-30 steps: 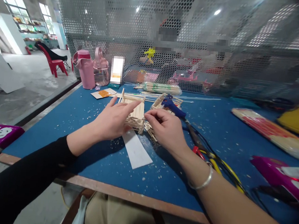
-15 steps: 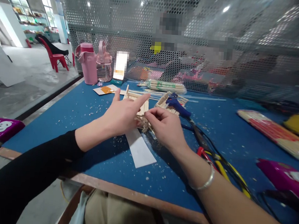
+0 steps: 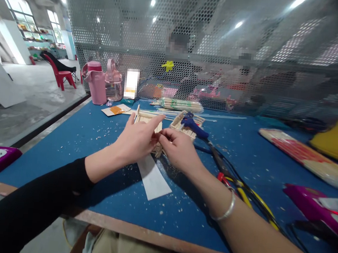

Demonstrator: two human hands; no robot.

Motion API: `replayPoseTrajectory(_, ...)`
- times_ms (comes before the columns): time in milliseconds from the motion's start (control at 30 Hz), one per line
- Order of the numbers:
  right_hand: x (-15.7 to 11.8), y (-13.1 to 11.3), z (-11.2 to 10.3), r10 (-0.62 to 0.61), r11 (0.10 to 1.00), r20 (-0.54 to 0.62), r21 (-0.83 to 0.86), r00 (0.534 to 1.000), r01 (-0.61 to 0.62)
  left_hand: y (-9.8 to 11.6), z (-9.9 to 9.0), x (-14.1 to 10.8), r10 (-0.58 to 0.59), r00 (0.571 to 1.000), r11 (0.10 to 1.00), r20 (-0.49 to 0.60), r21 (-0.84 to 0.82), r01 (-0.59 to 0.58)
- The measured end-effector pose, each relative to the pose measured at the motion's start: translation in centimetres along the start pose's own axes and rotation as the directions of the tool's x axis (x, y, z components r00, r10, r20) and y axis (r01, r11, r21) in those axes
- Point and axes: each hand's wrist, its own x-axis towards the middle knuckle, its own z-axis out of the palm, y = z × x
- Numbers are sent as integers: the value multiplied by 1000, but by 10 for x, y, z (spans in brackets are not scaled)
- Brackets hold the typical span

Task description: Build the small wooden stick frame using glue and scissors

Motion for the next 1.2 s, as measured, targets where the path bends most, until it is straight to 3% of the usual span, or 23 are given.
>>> replayPoseTrajectory(267, -3, -1, -14, -66, 998, 123, 11, 990, 65, -2, -3, -2, -8, 999, 998, 46, -54, 10)
replayPoseTrajectory(433, -4, 2, -16, -104, 994, 113, 44, 988, 100, -1, -8, -1, -30, 995, 997, 93, -73, 37)
replayPoseTrajectory(600, -4, 1, -11, -13, 988, 135, 154, 991, -8, -1, -9, 0, -37, 995, 998, 96, -43, 42)
replayPoseTrajectory(900, 1, -1, 1, 190, 965, 91, 168, 978, -203, -1, -6, 0, -21, 997, 1000, 71, -10, 22)
replayPoseTrajectory(1200, -1, -8, 0, 236, 958, 77, 150, 969, -246, -7, -9, -5, 42, 991, 999, 123, 29, -46)
